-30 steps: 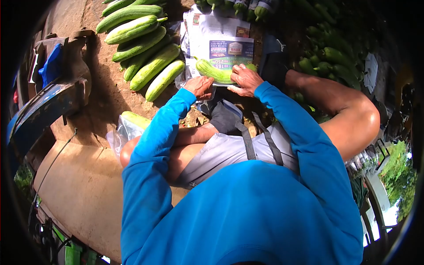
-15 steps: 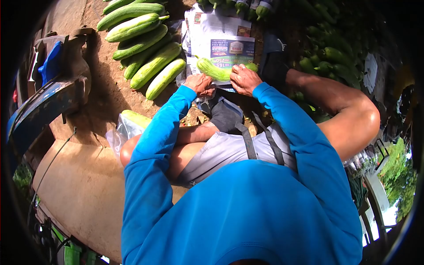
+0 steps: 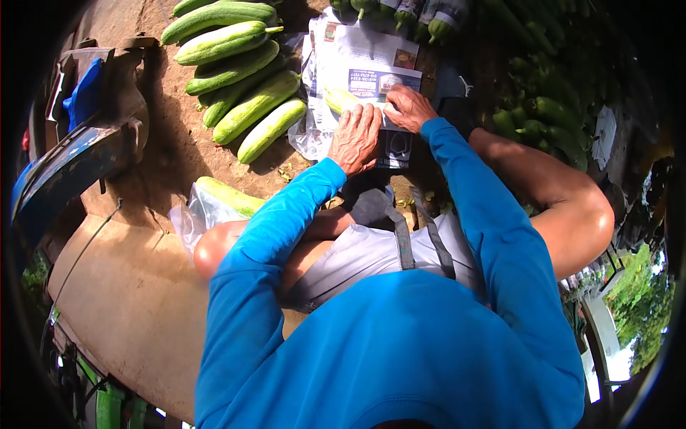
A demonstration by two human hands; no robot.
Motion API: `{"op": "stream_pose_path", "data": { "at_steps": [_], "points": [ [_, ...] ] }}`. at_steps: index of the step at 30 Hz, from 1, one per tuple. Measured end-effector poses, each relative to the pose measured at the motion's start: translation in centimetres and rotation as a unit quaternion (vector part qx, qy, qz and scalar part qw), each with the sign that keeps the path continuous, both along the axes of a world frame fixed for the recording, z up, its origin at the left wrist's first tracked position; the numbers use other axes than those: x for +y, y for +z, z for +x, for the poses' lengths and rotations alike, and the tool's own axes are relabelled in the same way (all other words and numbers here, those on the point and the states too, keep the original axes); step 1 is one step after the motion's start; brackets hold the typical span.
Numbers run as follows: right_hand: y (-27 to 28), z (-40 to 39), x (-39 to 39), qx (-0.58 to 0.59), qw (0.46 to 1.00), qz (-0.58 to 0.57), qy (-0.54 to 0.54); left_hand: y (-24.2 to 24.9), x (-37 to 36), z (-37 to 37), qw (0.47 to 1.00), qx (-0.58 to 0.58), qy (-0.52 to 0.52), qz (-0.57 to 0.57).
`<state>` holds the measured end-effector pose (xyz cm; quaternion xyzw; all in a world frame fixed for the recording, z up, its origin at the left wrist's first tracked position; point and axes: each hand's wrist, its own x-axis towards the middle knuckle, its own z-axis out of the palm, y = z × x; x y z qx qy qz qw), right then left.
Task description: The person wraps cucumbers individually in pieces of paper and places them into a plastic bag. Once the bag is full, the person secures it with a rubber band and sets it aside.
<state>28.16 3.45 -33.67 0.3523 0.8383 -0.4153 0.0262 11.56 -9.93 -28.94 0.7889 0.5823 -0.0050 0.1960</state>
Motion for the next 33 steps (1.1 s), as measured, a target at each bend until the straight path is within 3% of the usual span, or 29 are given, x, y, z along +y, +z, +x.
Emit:
{"op": "stream_pose_path", "data": {
  "at_steps": [2, 4, 8, 12, 14, 18, 21, 24, 26, 27, 30, 33],
  "points": [
    [-0.3, -0.7, 1.0, -0.027, 1.0, 0.005, 0.001, -0.6, 0.8, 0.0, 0.999, -0.014, 0.029, -0.004],
    [-0.6, -0.8, 1.6, 0.005, 0.987, 0.158, -0.034, -1.5, 1.8, -0.2, 1.0, 0.001, 0.021, 0.011],
    [1.7, -1.4, 2.1, 0.012, 0.983, 0.178, -0.033, -3.5, 3.3, 0.2, 0.997, 0.031, 0.041, 0.055],
    [3.0, -1.7, 1.0, -0.037, 0.989, 0.141, -0.042, -3.7, 6.2, -1.0, 0.998, -0.015, 0.019, 0.062],
    [2.7, -1.9, 0.7, -0.037, 0.986, 0.151, -0.057, -5.5, 8.8, -1.3, 0.993, -0.059, 0.055, 0.091],
    [1.4, -1.3, 3.4, -0.096, 0.987, 0.113, -0.064, -6.6, 13.9, -2.4, 0.995, -0.086, 0.051, -0.032],
    [0.4, -0.9, 6.0, -0.116, 0.983, 0.137, 0.037, -7.6, 16.7, -3.4, 0.989, -0.084, 0.065, -0.107],
    [0.0, -1.8, 7.8, -0.206, 0.969, 0.089, 0.103, -7.8, 16.6, -3.8, 0.994, -0.057, 0.047, -0.085],
    [-0.6, -2.1, 8.1, -0.184, 0.972, 0.116, 0.085, -7.3, 16.0, -4.5, 0.998, -0.019, 0.053, -0.008],
    [-0.9, -2.4, 8.6, -0.2, 0.973, 0.084, 0.078, -6.5, 15.0, -5.1, 0.995, -0.053, 0.056, 0.061],
    [-1.5, -3.3, 10.3, -0.216, 0.973, 0.014, 0.078, -3.1, 12.0, -5.2, 0.982, -0.109, 0.132, 0.074],
    [-1.7, -4.0, 11.2, -0.223, 0.97, -0.042, 0.082, 0.0, 8.7, -5.0, 0.984, -0.112, 0.114, 0.083]
  ]
}}
